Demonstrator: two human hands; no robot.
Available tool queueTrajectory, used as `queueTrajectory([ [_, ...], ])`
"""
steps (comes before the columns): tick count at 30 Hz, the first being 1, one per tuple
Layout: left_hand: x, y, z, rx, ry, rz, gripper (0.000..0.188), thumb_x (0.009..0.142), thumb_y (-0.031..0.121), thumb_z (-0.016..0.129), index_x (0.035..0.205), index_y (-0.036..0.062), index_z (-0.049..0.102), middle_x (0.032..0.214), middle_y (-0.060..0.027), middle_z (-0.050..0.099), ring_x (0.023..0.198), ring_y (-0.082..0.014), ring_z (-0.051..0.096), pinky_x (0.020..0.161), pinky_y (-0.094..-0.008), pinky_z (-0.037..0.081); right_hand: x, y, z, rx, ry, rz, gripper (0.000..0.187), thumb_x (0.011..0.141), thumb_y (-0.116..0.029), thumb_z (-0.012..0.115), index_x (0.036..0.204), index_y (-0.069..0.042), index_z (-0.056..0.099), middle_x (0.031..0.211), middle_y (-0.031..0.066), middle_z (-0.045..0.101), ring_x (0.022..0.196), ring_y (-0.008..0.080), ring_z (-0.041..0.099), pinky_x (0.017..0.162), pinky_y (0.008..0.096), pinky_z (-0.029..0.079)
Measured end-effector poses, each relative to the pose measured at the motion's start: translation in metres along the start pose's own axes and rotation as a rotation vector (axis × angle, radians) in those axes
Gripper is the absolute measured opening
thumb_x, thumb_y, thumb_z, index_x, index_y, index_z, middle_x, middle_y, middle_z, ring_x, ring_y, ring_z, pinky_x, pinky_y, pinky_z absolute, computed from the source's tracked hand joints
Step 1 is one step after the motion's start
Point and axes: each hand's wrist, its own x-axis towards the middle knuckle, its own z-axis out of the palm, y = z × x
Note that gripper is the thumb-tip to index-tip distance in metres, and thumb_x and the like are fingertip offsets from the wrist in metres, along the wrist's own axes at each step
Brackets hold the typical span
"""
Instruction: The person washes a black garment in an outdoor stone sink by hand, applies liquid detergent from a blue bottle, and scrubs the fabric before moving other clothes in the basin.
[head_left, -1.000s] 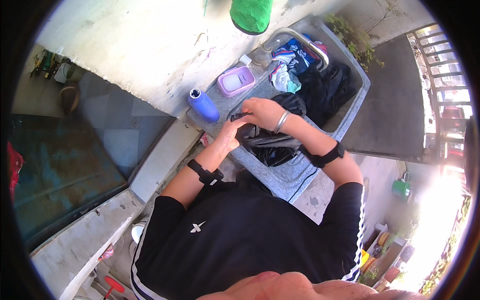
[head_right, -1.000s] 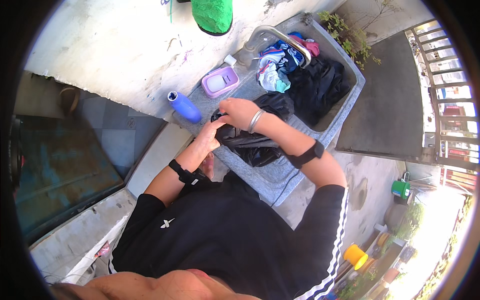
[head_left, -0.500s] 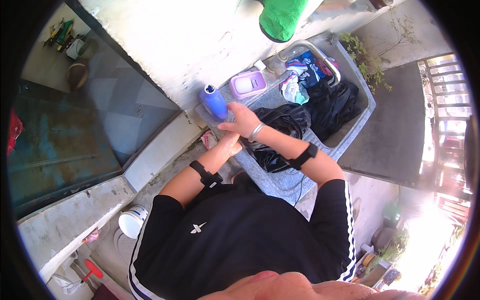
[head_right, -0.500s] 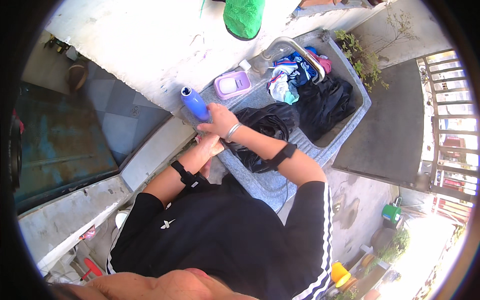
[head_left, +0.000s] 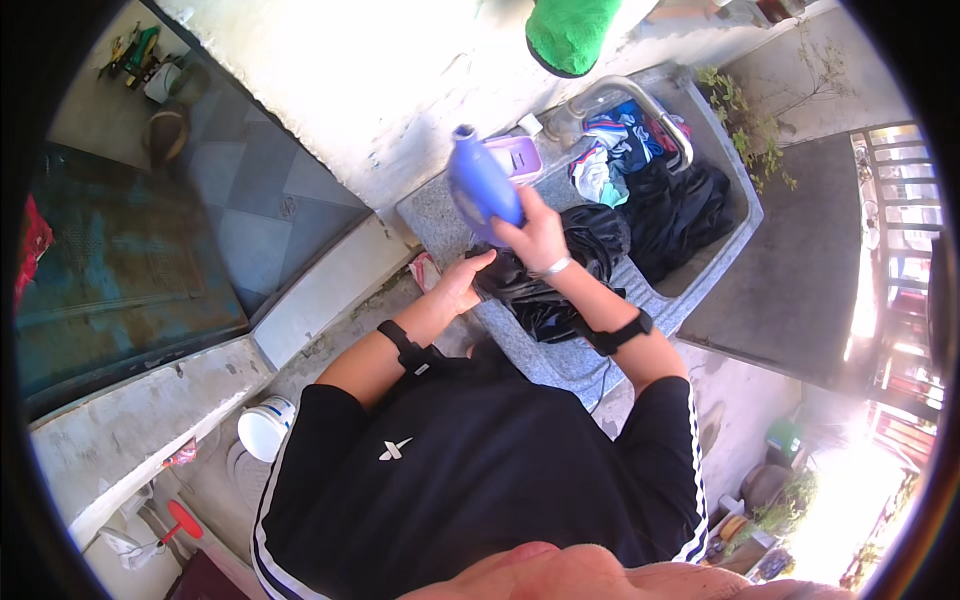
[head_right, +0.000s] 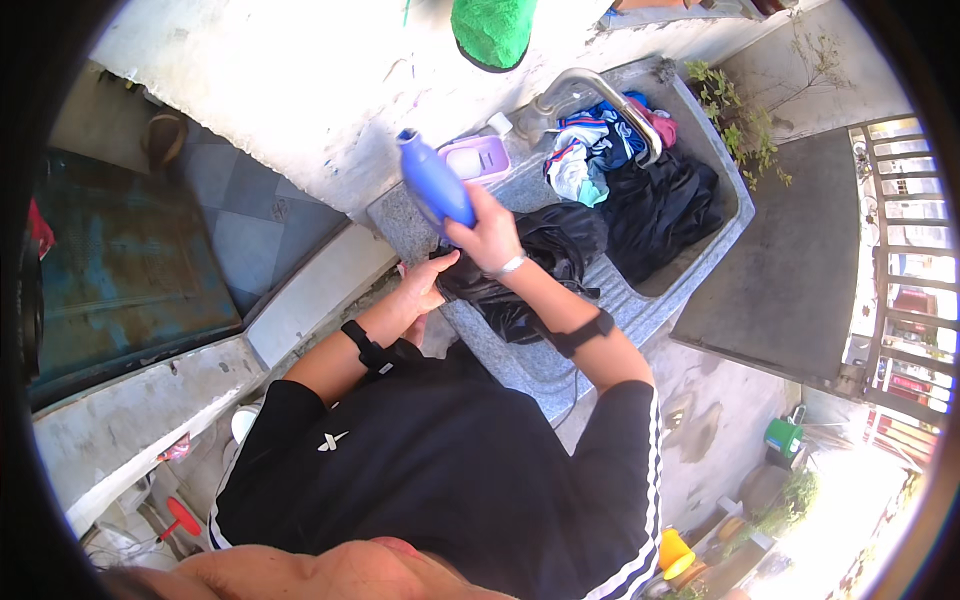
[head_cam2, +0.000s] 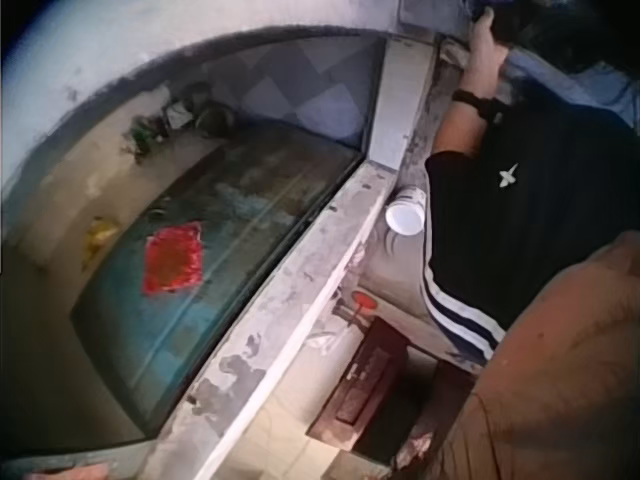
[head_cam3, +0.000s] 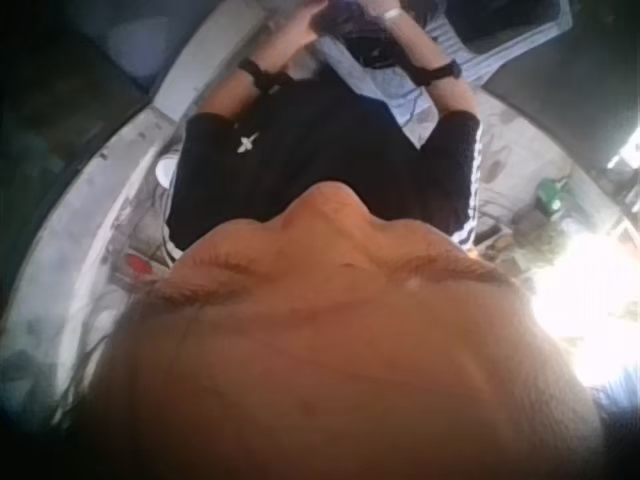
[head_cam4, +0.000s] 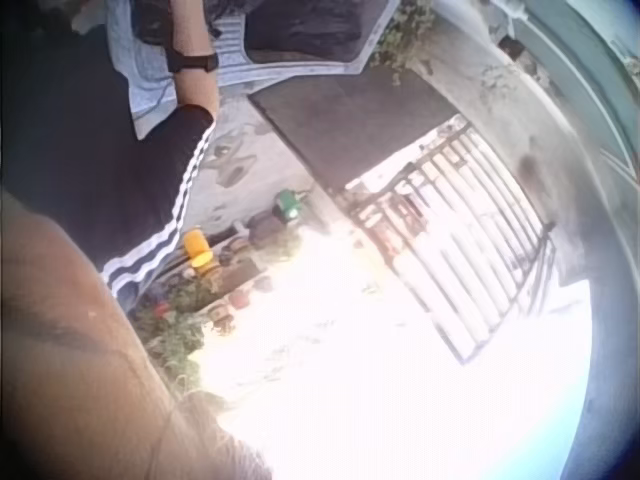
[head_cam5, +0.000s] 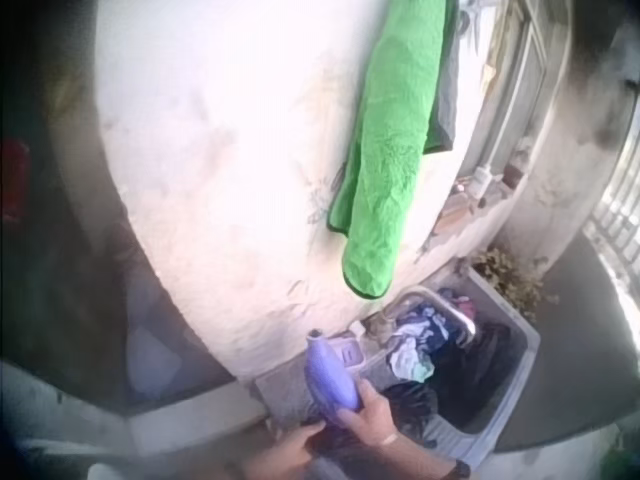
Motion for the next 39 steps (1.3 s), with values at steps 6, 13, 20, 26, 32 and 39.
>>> queueTrajectory([
  [6, 0.000, 0.014, 0.030, -0.095, -0.089, -0.011, 0.036, 0.091, 0.028, 0.054, 0.113, 0.0005, 0.054, 0.109, -0.0108, 0.062, 0.098, -0.0247, 0.060, 0.090, -0.0405, 0.046, -0.047, -0.027, -0.110, -0.175, 0.011, -0.033, 0.046, 0.072, -0.009, 0.065, 0.115, 0.003, 0.053, 0.093, 0.0153, 0.061, 0.083, 0.0187, 0.060, 0.076, 0.0294, 0.047],
  [13, 0.016, 0.012, 0.052, -0.090, -0.179, -0.014, 0.031, 0.092, 0.024, 0.051, 0.113, 0.0027, 0.054, 0.109, -0.0101, 0.061, 0.100, -0.0229, 0.060, 0.090, -0.0377, 0.047, -0.109, -0.011, -0.136, -0.528, -0.131, -0.018, 0.034, 0.061, -0.010, 0.064, 0.090, 0.005, 0.054, 0.101, 0.0243, 0.059, 0.083, 0.0382, 0.060, 0.072, 0.0387, 0.050],
  [20, 0.025, 0.003, 0.053, -0.119, -0.215, -0.046, 0.027, 0.091, 0.022, 0.052, 0.110, 0.0029, 0.056, 0.104, -0.0098, 0.063, 0.095, -0.0226, 0.061, 0.087, -0.0371, 0.048, -0.117, -0.016, -0.126, -0.694, -0.196, -0.050, 0.032, 0.062, -0.013, 0.064, 0.087, 0.001, 0.051, 0.103, 0.0221, 0.059, 0.082, 0.0366, 0.060, 0.071, 0.0397, 0.050],
  [26, 0.027, 0.003, 0.048, -0.147, -0.179, -0.058, 0.027, 0.091, 0.024, 0.053, 0.106, 0.0021, 0.057, 0.099, -0.0101, 0.064, 0.090, -0.0226, 0.062, 0.084, -0.0368, 0.049, -0.114, -0.022, -0.122, -0.757, -0.252, -0.073, 0.032, 0.061, -0.013, 0.065, 0.086, 0.000, 0.051, 0.104, 0.0211, 0.059, 0.082, 0.0362, 0.060, 0.071, 0.0399, 0.050],
  [32, 0.016, 0.006, 0.055, -0.148, -0.195, -0.037, 0.025, 0.090, 0.023, 0.054, 0.102, 0.0014, 0.058, 0.099, -0.0103, 0.064, 0.090, -0.0232, 0.062, 0.085, -0.0377, 0.049, -0.113, -0.017, -0.117, -0.692, -0.197, -0.100, 0.038, 0.062, -0.012, 0.065, 0.095, 0.002, 0.053, 0.100, 0.0207, 0.060, 0.083, 0.0361, 0.060, 0.072, 0.0370, 0.050],
  [39, 0.018, 0.006, 0.047, -0.124, -0.159, 0.045, 0.023, 0.086, 0.016, 0.059, 0.105, 0.0035, 0.057, 0.100, -0.0097, 0.063, 0.093, -0.0250, 0.062, 0.086, -0.0441, 0.049, -0.118, -0.004, -0.121, -0.235, 0.021, 0.176, 0.047, 0.070, -0.010, 0.065, 0.114, 0.003, 0.053, 0.096, 0.0149, 0.062, 0.082, 0.0233, 0.063, 0.075, 0.0309, 0.049],
])
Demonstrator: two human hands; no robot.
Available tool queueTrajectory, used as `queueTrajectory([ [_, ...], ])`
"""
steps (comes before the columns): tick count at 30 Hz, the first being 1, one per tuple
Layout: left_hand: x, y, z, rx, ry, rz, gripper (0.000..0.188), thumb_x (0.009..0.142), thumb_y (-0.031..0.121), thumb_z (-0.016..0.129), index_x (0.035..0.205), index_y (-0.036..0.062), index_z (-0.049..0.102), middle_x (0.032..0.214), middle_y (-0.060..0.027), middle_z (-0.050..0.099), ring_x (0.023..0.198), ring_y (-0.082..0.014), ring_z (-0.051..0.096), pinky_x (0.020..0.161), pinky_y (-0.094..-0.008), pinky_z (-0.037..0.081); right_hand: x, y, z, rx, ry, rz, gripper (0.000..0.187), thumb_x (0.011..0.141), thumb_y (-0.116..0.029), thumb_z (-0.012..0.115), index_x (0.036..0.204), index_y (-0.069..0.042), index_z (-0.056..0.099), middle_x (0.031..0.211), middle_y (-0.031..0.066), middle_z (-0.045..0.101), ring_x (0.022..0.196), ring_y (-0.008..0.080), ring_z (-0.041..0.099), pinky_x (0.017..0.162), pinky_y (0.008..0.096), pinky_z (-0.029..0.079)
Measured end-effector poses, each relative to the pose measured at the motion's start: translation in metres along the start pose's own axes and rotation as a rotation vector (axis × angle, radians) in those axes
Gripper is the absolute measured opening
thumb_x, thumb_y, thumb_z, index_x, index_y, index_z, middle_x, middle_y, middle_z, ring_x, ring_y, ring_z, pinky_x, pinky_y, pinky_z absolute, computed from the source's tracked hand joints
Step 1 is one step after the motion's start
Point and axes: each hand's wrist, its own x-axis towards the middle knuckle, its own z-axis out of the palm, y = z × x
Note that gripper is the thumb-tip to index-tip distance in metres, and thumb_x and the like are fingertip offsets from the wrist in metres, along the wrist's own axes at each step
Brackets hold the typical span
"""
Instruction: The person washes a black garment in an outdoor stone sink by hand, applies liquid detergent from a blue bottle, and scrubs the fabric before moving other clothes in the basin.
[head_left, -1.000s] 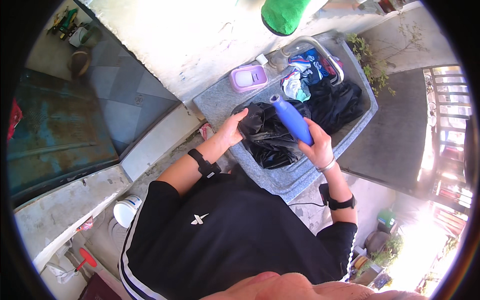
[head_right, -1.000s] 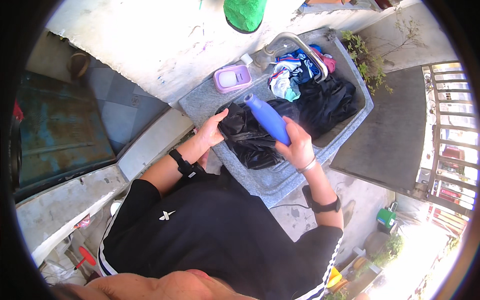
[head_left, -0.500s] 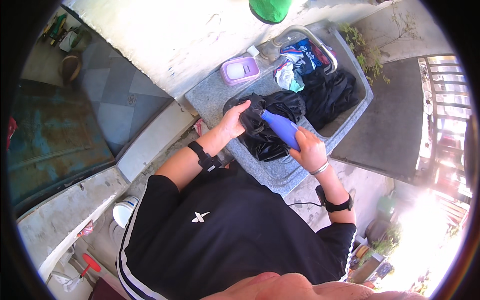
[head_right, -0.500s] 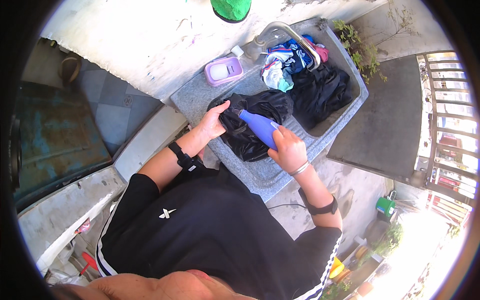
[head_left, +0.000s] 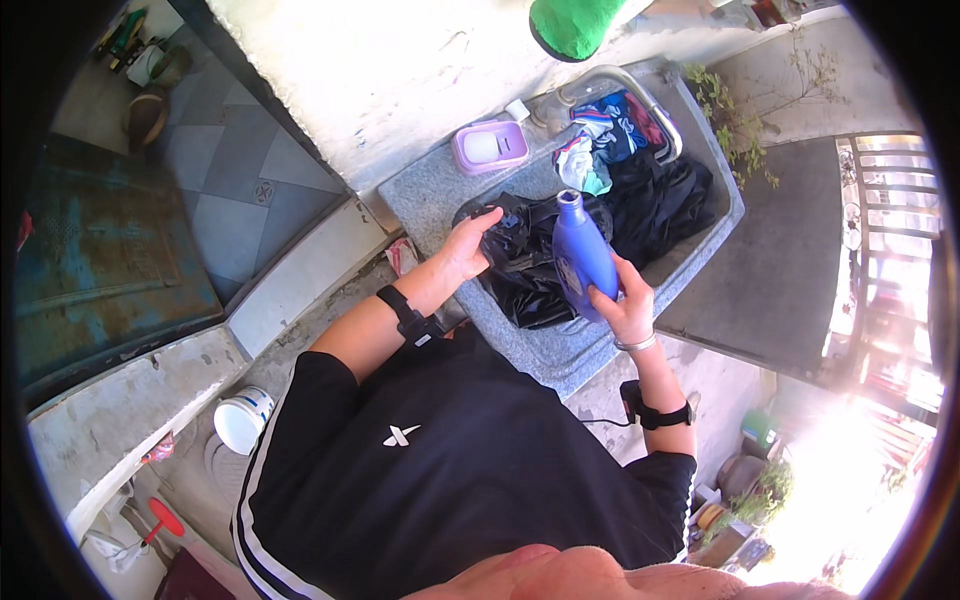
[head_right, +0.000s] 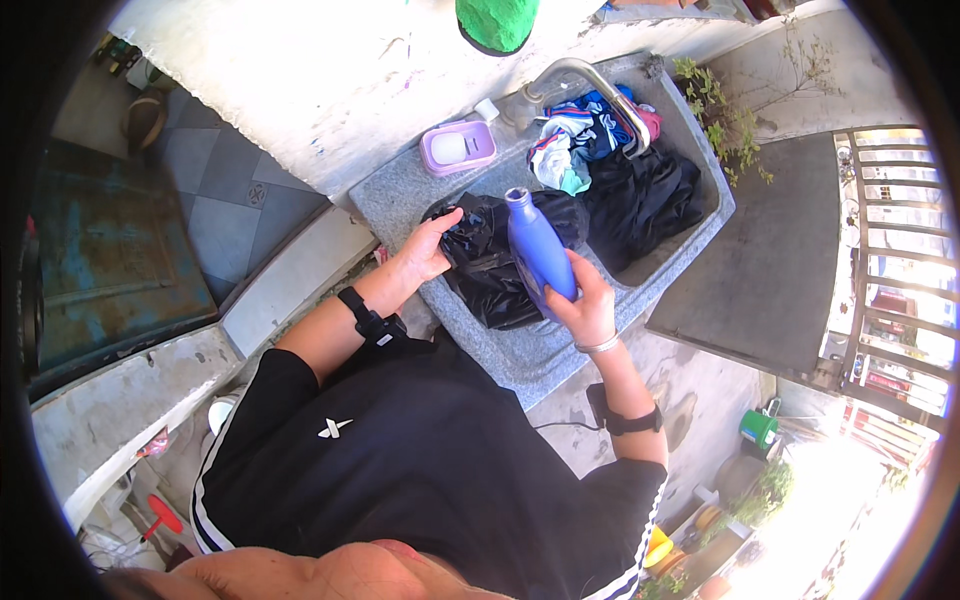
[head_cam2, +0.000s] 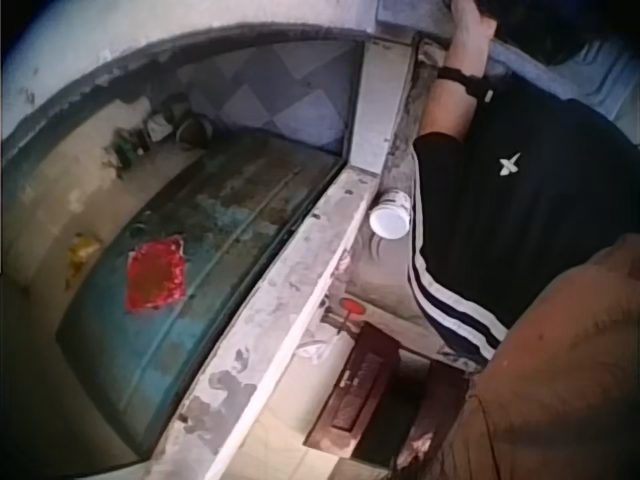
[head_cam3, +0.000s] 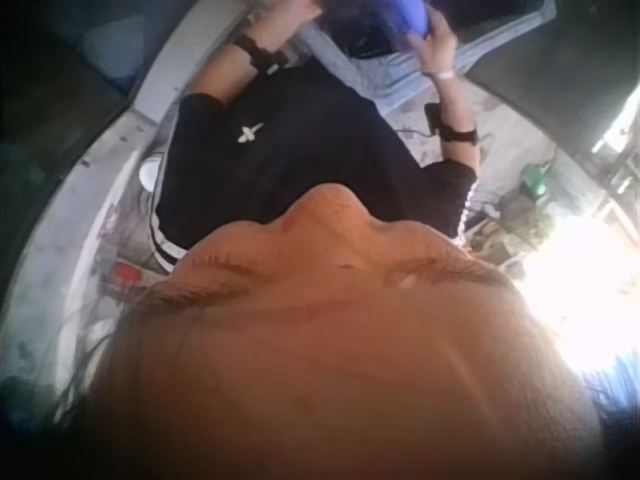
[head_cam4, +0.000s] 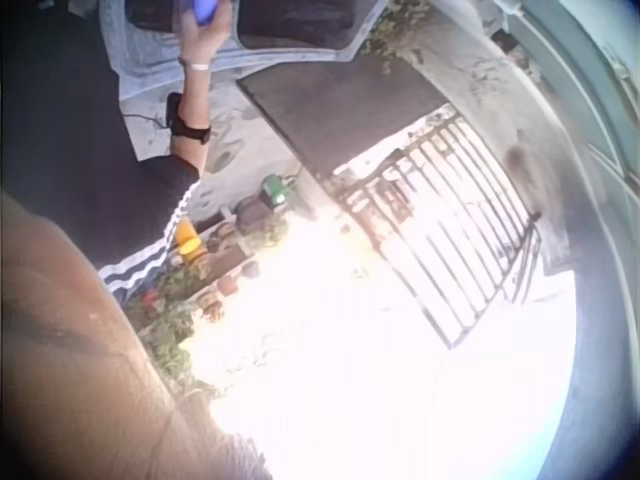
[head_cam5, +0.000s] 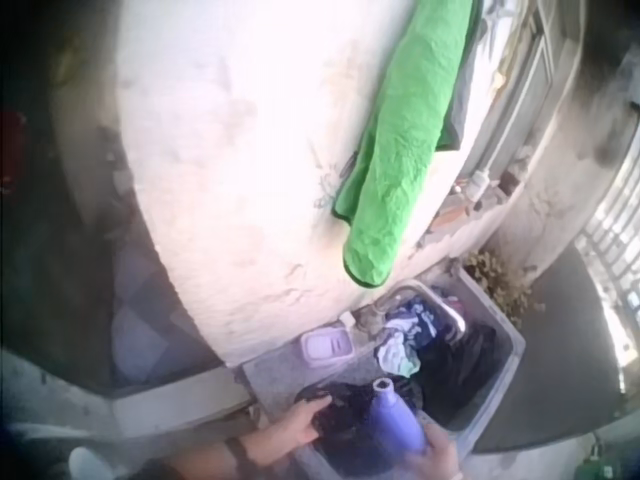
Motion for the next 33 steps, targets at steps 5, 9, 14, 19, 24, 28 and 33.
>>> queueTrajectory([
  [5, -0.008, -0.004, 0.005, 0.124, 0.094, 0.051, 0.021, 0.082, 0.002, 0.058, 0.102, 0.0070, 0.057, 0.098, -0.0088, 0.063, 0.091, -0.0250, 0.062, 0.083, -0.0442, 0.050, 0.020, -0.017, 0.009, 0.409, 0.116, -0.041, 0.051, 0.076, -0.007, 0.065, 0.123, 0.004, 0.046, 0.109, 0.0097, 0.057, 0.099, 0.0157, 0.054, 0.088, 0.0301, 0.042],
  [9, 0.000, -0.012, -0.013, 0.231, 0.182, 0.049, 0.026, 0.079, -0.003, 0.058, 0.103, 0.0059, 0.056, 0.099, -0.0088, 0.062, 0.092, -0.0244, 0.061, 0.083, -0.0435, 0.050, 0.065, -0.037, 0.033, 0.337, 0.017, -0.025, 0.049, 0.074, -0.010, 0.067, 0.119, 0.001, 0.051, 0.102, 0.0096, 0.056, 0.095, 0.0150, 0.054, 0.084, 0.0282, 0.043],
  [14, -0.005, -0.015, -0.029, 0.248, 0.137, 0.088, 0.036, 0.076, -0.005, 0.059, 0.110, 0.0040, 0.054, 0.102, -0.0110, 0.061, 0.096, -0.0264, 0.060, 0.085, -0.0435, 0.050, 0.097, -0.020, 0.095, 0.555, -0.085, -0.019, 0.046, 0.077, -0.002, 0.066, 0.120, -0.003, 0.050, 0.107, 0.0028, 0.055, 0.096, 0.0105, 0.053, 0.084, 0.0264, 0.044],
  [19, -0.020, -0.008, -0.025, 0.230, 0.248, 0.068, 0.048, 0.075, -0.004, 0.062, 0.120, 0.0041, 0.046, 0.107, -0.0137, 0.058, 0.094, -0.0269, 0.061, 0.080, -0.0425, 0.052, 0.113, -0.031, 0.137, 1.032, -0.235, -0.078, 0.038, 0.074, 0.010, 0.063, 0.106, -0.006, 0.051, 0.120, 0.0031, 0.050, 0.107, 0.0132, 0.049, 0.091, 0.0296, 0.042],
  [24, -0.019, -0.004, -0.035, 0.260, 0.289, 0.005, 0.038, 0.078, -0.003, 0.060, 0.114, 0.0017, 0.049, 0.106, -0.0119, 0.057, 0.095, -0.0253, 0.059, 0.083, -0.0395, 0.050, 0.128, 0.009, 0.183, 0.901, -0.287, -0.005, 0.038, 0.069, 0.012, 0.063, 0.099, -0.007, 0.049, 0.119, 0.0044, 0.051, 0.107, 0.0131, 0.049, 0.091, 0.0293, 0.042],
  [28, -0.020, -0.003, -0.041, 0.217, 0.252, -0.006, 0.030, 0.079, -0.003, 0.059, 0.108, 0.0023, 0.053, 0.102, -0.0112, 0.060, 0.094, -0.0247, 0.059, 0.085, -0.0390, 0.048, 0.128, 0.015, 0.179, 0.256, -0.155, -0.049, 0.039, 0.067, 0.003, 0.069, 0.098, -0.007, 0.049, 0.094, 0.0112, 0.061, 0.088, 0.0219, 0.061, 0.078, 0.0314, 0.047],
  [33, -0.016, 0.000, -0.039, 0.245, 0.279, 0.003, 0.030, 0.079, -0.003, 0.059, 0.108, 0.0047, 0.055, 0.102, -0.0097, 0.061, 0.093, -0.0237, 0.060, 0.084, -0.0397, 0.048, 0.149, -0.006, 0.192, 0.046, -0.073, -0.047, 0.045, 0.064, -0.016, 0.076, 0.099, -0.005, 0.050, 0.090, 0.0197, 0.061, 0.088, 0.0346, 0.061, 0.076, 0.0393, 0.047],
])
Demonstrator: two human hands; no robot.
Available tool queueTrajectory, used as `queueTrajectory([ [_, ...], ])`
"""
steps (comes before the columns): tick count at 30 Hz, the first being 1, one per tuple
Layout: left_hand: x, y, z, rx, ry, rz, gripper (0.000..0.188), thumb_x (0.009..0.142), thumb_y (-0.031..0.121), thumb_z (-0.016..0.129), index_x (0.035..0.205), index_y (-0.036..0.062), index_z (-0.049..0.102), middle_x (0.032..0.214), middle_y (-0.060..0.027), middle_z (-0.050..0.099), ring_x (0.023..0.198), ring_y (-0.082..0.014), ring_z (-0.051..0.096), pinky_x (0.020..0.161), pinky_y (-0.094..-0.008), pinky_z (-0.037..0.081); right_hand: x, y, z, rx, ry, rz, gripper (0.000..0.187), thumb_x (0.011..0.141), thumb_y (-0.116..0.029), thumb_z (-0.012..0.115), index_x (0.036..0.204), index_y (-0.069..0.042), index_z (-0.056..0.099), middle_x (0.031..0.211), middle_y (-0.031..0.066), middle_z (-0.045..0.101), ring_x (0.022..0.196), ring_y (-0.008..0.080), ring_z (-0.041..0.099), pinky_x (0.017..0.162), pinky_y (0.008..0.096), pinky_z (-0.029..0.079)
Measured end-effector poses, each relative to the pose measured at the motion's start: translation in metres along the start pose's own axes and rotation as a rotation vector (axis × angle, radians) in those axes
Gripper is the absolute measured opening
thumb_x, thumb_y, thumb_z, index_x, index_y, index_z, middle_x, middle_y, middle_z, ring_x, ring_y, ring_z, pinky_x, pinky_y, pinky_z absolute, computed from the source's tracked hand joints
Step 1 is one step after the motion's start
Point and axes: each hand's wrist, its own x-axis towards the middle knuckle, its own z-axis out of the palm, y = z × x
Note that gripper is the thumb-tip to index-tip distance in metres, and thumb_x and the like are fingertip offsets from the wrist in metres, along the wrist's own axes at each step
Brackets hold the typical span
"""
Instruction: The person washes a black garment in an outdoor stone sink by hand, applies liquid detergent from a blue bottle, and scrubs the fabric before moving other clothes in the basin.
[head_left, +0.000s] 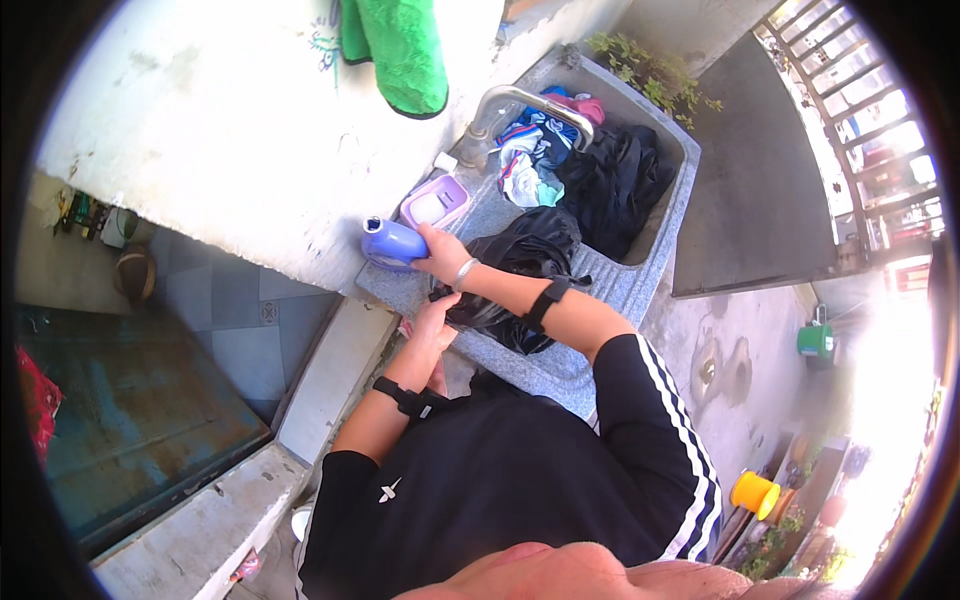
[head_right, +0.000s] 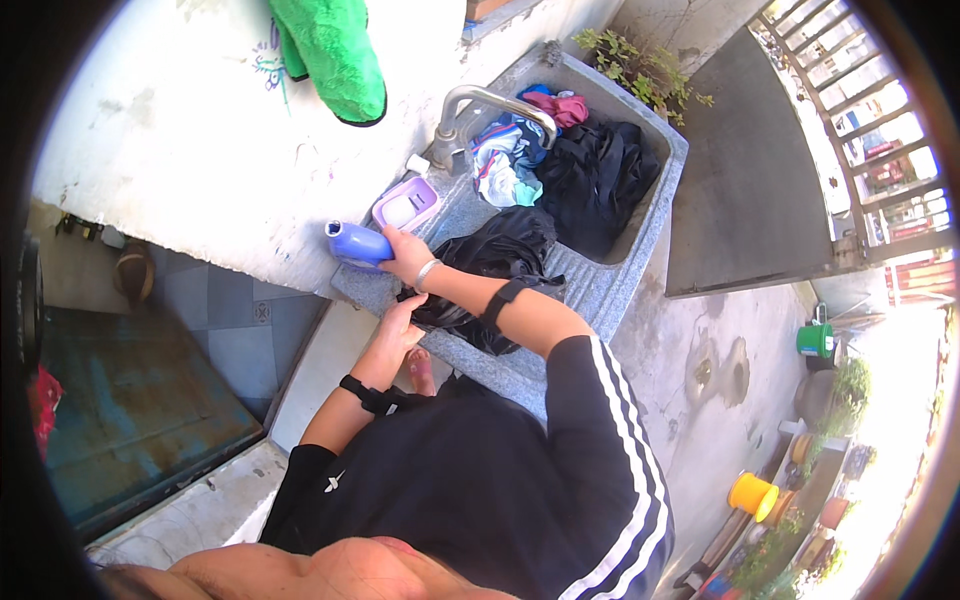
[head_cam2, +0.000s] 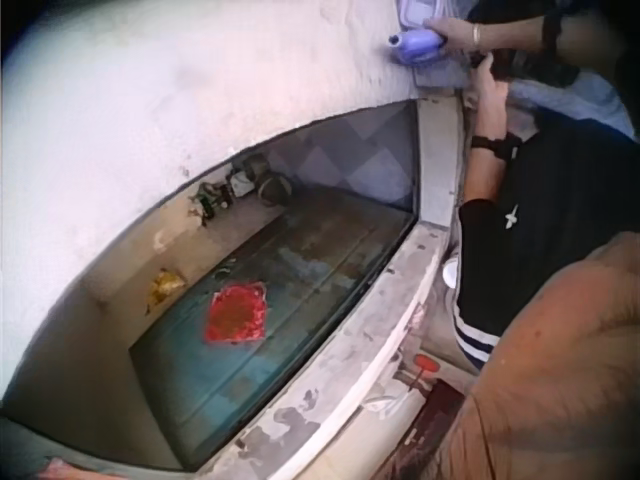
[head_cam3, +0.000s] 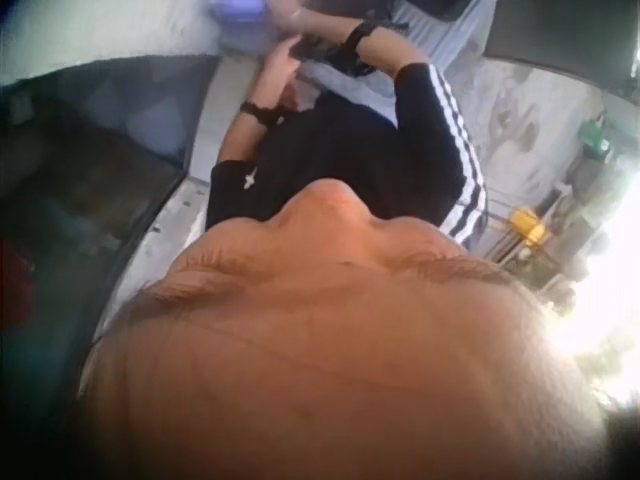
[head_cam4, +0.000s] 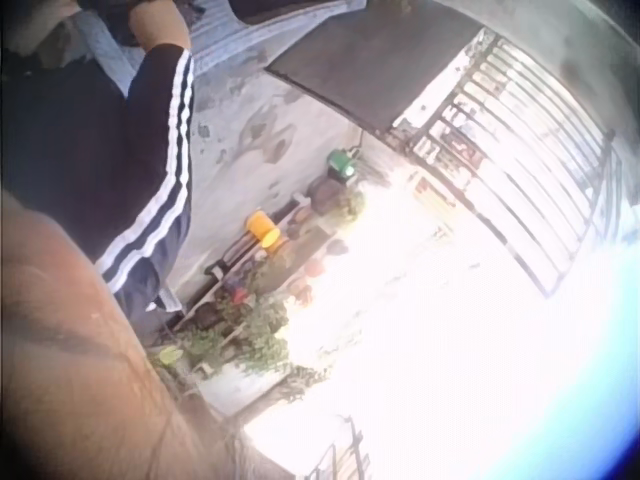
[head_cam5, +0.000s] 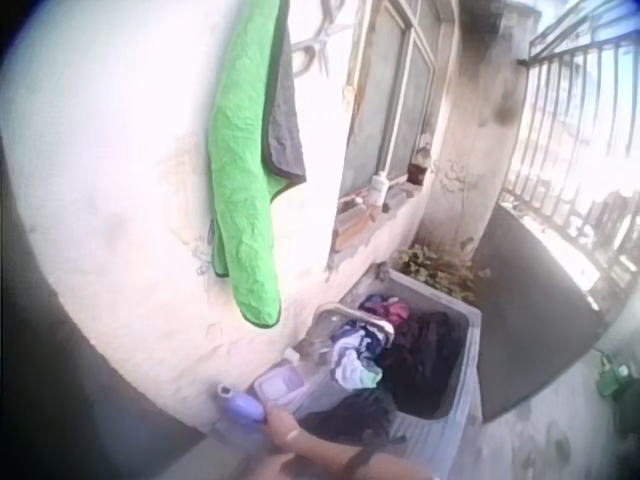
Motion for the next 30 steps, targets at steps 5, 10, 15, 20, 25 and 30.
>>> queueTrajectory([
  [5, -0.014, 0.014, 0.014, 0.124, -0.243, 0.107, 0.035, 0.082, 0.000, 0.057, 0.116, 0.0035, 0.048, 0.110, -0.0105, 0.056, 0.103, -0.0220, 0.056, 0.089, -0.0366, 0.046, -0.015, 0.020, -0.016, 0.074, 0.082, -0.008, 0.043, 0.072, -0.033, 0.072, 0.096, -0.002, 0.053, 0.087, 0.0171, 0.061, 0.082, 0.0331, 0.060, 0.073, 0.0396, 0.047],
  [10, -0.010, 0.013, 0.048, 0.330, -0.240, 0.273, 0.028, 0.084, 0.009, 0.062, 0.110, 0.0041, 0.052, 0.102, -0.0072, 0.059, 0.094, -0.0183, 0.059, 0.083, -0.0337, 0.049, -0.084, 0.057, -0.078, 0.341, -0.077, 0.284, 0.038, 0.084, -0.037, 0.062, 0.077, 0.001, 0.057, 0.069, 0.0080, 0.059, 0.069, 0.0131, 0.055, 0.065, 0.0296, 0.045],
  [15, -0.012, 0.002, 0.111, 0.264, -0.080, 0.152, 0.021, 0.085, 0.026, 0.065, 0.090, 0.0072, 0.057, 0.087, -0.0051, 0.060, 0.078, -0.0158, 0.060, 0.071, -0.0304, 0.050, -0.115, 0.021, -0.097, 0.545, 0.625, 0.133, 0.028, 0.083, -0.019, 0.064, 0.071, 0.001, 0.049, 0.058, 0.0080, 0.043, 0.058, 0.0100, 0.041, 0.054, 0.0304, 0.039],
  [20, -0.004, -0.035, 0.143, 0.258, -0.167, -0.092, 0.035, 0.093, 0.034, 0.045, 0.108, 0.0045, 0.056, 0.102, -0.0087, 0.062, 0.092, -0.0205, 0.061, 0.082, -0.0337, 0.049, -0.110, 0.013, -0.104, -0.140, 0.702, 0.133, 0.017, 0.082, -0.022, 0.060, 0.079, -0.005, 0.059, 0.063, 0.0180, 0.057, 0.061, 0.0370, 0.059, 0.055, 0.0435, 0.045],
  [25, 0.011, -0.040, 0.147, 0.283, -0.337, -0.035, 0.034, 0.094, 0.038, 0.038, 0.102, 0.0108, 0.056, 0.093, -0.0082, 0.062, 0.085, -0.0202, 0.062, 0.077, -0.0359, 0.050, -0.122, 0.020, -0.103, 0.074, 0.823, 0.068, 0.021, 0.083, -0.027, 0.059, 0.086, -0.007, 0.053, 0.065, 0.0176, 0.059, 0.060, 0.0353, 0.060, 0.055, 0.0440, 0.047],
  [30, 0.002, -0.049, 0.159, 0.227, -0.259, -0.191, 0.039, 0.093, 0.036, 0.047, 0.115, 0.0048, 0.054, 0.109, -0.0091, 0.061, 0.096, -0.0239, 0.060, 0.085, -0.0392, 0.047, -0.114, 0.051, -0.122, 0.002, 0.724, 0.377, 0.024, 0.083, -0.028, 0.057, 0.076, -0.005, 0.054, 0.060, 0.0170, 0.058, 0.061, 0.0353, 0.060, 0.054, 0.0434, 0.047],
])
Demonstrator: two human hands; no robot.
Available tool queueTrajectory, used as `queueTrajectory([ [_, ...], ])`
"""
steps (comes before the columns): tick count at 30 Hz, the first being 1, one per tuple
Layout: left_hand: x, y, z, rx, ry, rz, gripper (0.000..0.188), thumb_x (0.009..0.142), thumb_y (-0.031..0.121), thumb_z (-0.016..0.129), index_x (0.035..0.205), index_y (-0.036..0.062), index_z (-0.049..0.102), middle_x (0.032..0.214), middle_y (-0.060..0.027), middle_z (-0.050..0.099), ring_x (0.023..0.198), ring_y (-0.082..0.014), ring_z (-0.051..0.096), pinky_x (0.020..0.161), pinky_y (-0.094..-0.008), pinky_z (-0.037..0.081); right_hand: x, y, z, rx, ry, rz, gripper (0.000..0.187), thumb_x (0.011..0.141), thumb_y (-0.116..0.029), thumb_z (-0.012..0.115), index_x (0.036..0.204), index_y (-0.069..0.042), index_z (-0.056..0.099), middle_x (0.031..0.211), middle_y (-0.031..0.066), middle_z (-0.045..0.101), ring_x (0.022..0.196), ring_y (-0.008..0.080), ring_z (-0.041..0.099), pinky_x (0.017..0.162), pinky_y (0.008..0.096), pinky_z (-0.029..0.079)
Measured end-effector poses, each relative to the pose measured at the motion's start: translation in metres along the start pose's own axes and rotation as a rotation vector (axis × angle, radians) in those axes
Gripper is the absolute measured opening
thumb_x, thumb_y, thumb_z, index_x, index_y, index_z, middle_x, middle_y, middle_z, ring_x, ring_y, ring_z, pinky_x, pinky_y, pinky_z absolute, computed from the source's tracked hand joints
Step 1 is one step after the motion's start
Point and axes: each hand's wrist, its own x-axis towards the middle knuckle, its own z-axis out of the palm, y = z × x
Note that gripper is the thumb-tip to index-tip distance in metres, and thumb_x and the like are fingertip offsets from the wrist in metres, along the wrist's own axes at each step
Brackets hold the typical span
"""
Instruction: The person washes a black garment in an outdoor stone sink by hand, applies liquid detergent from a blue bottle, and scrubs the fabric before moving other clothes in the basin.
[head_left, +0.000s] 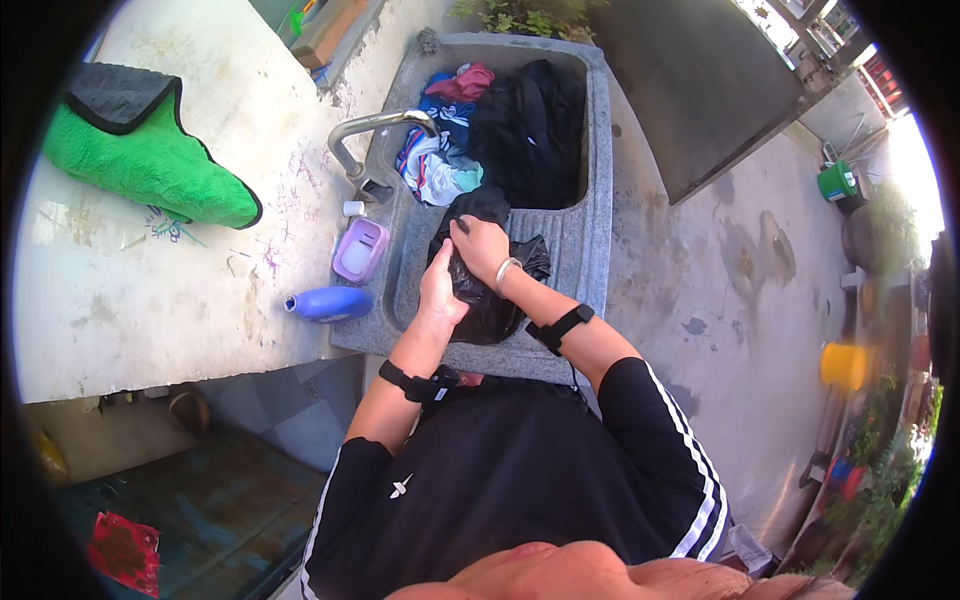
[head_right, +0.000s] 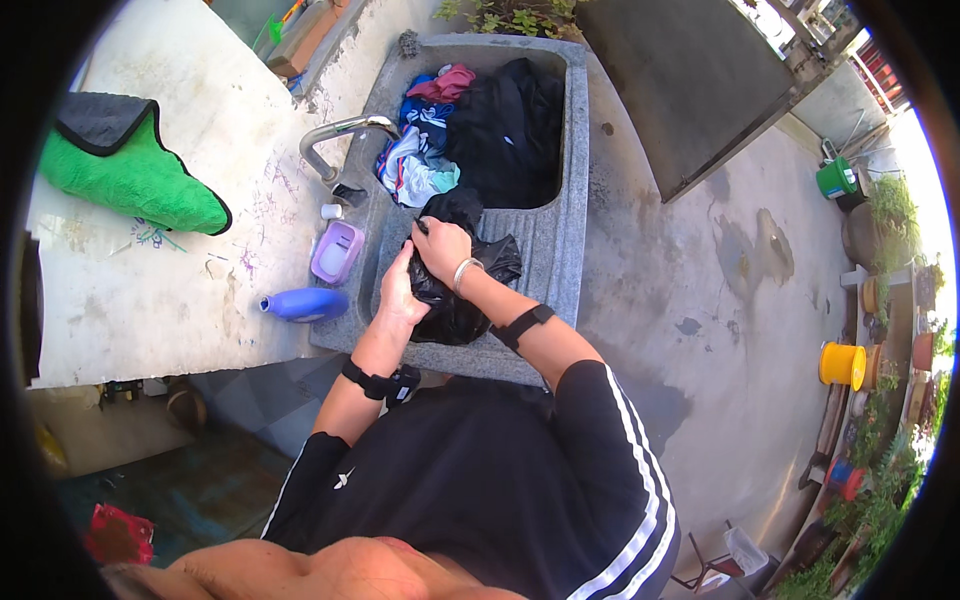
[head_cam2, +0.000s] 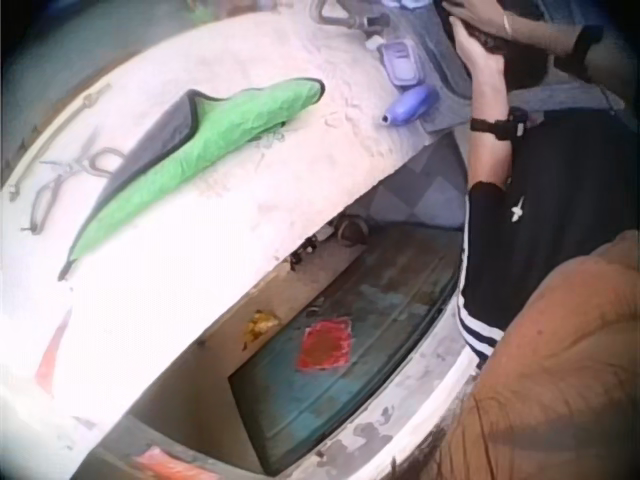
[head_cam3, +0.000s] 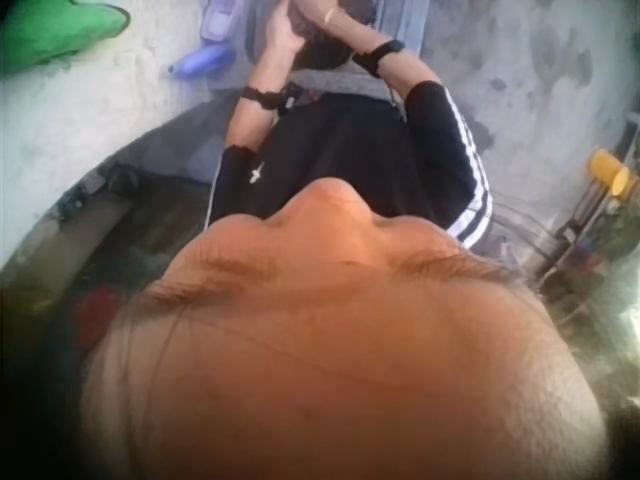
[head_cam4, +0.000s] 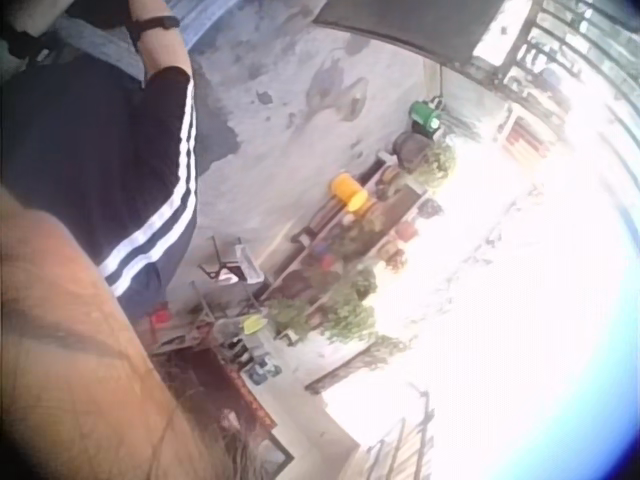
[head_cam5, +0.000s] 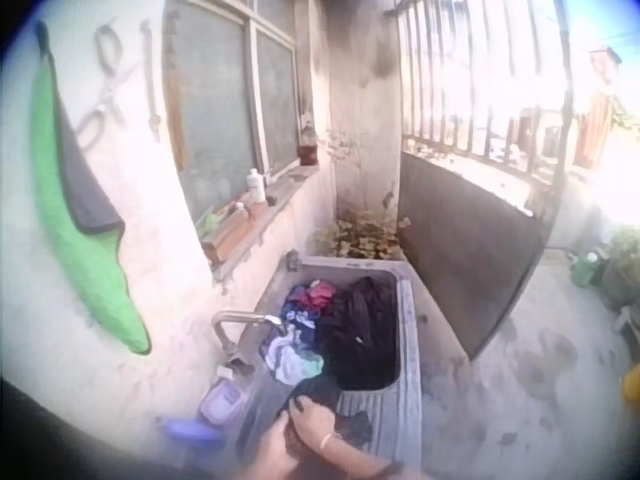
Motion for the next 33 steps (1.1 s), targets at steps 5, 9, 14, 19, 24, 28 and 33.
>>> queueTrajectory([
  [5, 0.031, 0.036, -0.049, -0.039, -0.650, -0.119, 0.033, 0.092, 0.040, 0.050, 0.085, 0.0092, 0.058, 0.085, -0.0059, 0.061, 0.081, -0.0194, 0.061, 0.074, -0.0329, 0.050, -0.053, -0.035, -0.001, 0.204, 0.037, -0.562, 0.022, 0.073, -0.021, 0.067, 0.072, -0.006, 0.050, 0.060, 0.0142, 0.055, 0.057, 0.0345, 0.058, 0.054, 0.0420, 0.046],
  [9, -0.003, 0.010, 0.009, 0.013, -0.048, -0.018, 0.031, 0.092, 0.033, 0.050, 0.104, 0.0052, 0.059, 0.101, -0.0090, 0.064, 0.095, -0.0239, 0.061, 0.085, -0.0391, 0.048, 0.002, 0.003, -0.005, -0.064, 0.009, -0.053, 0.027, 0.087, -0.028, 0.054, 0.074, -0.005, 0.061, 0.064, 0.0183, 0.059, 0.064, 0.0352, 0.060, 0.056, 0.0422, 0.047],
  [14, 0.043, 0.033, -0.070, -0.046, -0.479, -0.089, 0.026, 0.093, 0.032, 0.050, 0.085, 0.0092, 0.059, 0.082, -0.0062, 0.062, 0.077, -0.0192, 0.062, 0.071, -0.0339, 0.050, -0.050, -0.029, 0.004, 0.230, 0.005, -0.664, 0.022, 0.073, -0.021, 0.066, 0.080, -0.006, 0.053, 0.074, 0.0128, 0.057, 0.063, 0.0330, 0.058, 0.056, 0.0409, 0.046],
  [19, 0.003, 0.014, 0.000, -0.004, -0.051, -0.040, 0.035, 0.092, 0.030, 0.050, 0.112, 0.0027, 0.057, 0.112, -0.0125, 0.061, 0.101, -0.0278, 0.059, 0.090, -0.0440, 0.046, 0.009, 0.019, -0.002, -0.060, -0.049, -0.115, 0.025, 0.087, -0.028, 0.055, 0.075, -0.006, 0.058, 0.073, 0.0179, 0.062, 0.067, 0.0353, 0.061, 0.060, 0.0415, 0.048],
  [24, 0.005, 0.032, -0.015, 0.116, -0.014, 0.124, 0.030, 0.092, 0.034, 0.052, 0.094, 0.0044, 0.056, 0.092, -0.0078, 0.062, 0.086, -0.0218, 0.061, 0.080, -0.0389, 0.050, 0.003, 0.008, -0.030, 0.676, -0.402, -0.229, 0.050, 0.081, -0.033, 0.066, 0.118, -0.001, 0.052, 0.114, 0.0176, 0.058, 0.109, 0.0321, 0.053, 0.093, 0.0346, 0.041],
  [28, -0.003, 0.026, -0.013, 0.164, -0.153, 0.251, 0.025, 0.092, 0.031, 0.052, 0.098, 0.0062, 0.057, 0.097, -0.0080, 0.060, 0.097, -0.0184, 0.056, 0.089, -0.0355, 0.044, 0.005, 0.001, -0.049, 0.214, -0.508, -0.445, 0.044, 0.070, -0.025, 0.075, 0.102, 0.000, 0.059, 0.095, 0.0188, 0.062, 0.093, 0.0347, 0.059, 0.081, 0.0369, 0.046],
  [33, -0.024, 0.007, 0.006, 0.357, 0.150, -0.119, 0.070, 0.085, 0.058, 0.049, 0.137, 0.0152, 0.028, 0.123, -0.0168, 0.045, 0.123, -0.0336, 0.037, 0.097, -0.0606, 0.029, 0.021, -0.007, -0.055, 0.302, 0.147, -0.016, 0.022, 0.070, -0.010, 0.066, 0.087, 0.000, 0.055, 0.077, 0.0207, 0.060, 0.075, 0.0386, 0.060, 0.065, 0.0389, 0.048],
])
